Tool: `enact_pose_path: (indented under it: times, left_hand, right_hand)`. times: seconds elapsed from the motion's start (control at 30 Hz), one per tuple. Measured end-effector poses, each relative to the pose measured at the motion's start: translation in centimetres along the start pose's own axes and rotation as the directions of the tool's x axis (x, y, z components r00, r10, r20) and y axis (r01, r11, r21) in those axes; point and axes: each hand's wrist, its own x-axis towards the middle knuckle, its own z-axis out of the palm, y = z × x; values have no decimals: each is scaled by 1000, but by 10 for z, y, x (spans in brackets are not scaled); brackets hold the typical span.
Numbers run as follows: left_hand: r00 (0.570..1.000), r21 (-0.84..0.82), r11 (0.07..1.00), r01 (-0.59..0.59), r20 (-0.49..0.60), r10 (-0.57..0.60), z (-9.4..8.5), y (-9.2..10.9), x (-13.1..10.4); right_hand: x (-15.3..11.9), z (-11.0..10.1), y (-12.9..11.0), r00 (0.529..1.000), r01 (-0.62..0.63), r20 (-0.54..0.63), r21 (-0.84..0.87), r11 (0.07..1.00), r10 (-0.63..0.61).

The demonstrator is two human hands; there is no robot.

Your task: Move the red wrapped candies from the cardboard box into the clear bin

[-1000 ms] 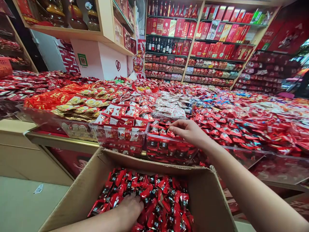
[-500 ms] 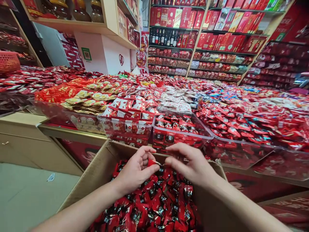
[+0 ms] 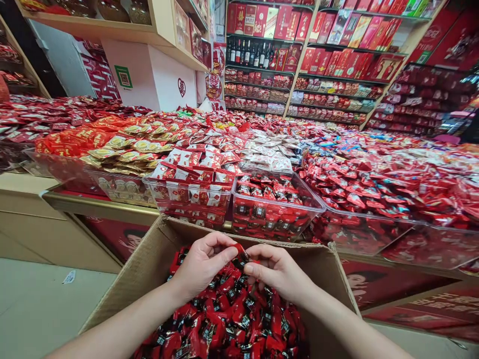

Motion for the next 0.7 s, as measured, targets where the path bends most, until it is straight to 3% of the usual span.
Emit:
enact_pose_path:
  times: [0.1,0.2,0.3,0.4,0.5,0.6,0.7]
  left_hand:
    - [994,-98,991,86,77,-78,2,2,-2]
    - [980,-192,964,183,117,-163,5,1,-3]
    - [989,-158,983,92,133,-72,8,-1,-3]
    - [992,-84,995,-49,115,59,10,-2,-4]
    - [985,-34,994,-99,140,103,11,-2,-7]
    - [982,-34,994,-103,157,107,11,0,-10]
    - [990,22,998,-54,135,50,9,0,-11]
  right_hand:
    - [-1,2,5,981,171,-58,-208,963,-187]
    - [-3,2,0,961,266,-45,-135,955,-274]
    - [-4,1,-7,983,181,-51,82,980,-177]
    - [-2,-2,-8,990,69,-136,226,972,-39]
    - [-1,-4,-4,989,26,-149,310,950,22]
    - [-3,-6,-10,985,69,-170,240,968,-28]
    - [-8,-15,-38,943,238,-241,7,971,-229]
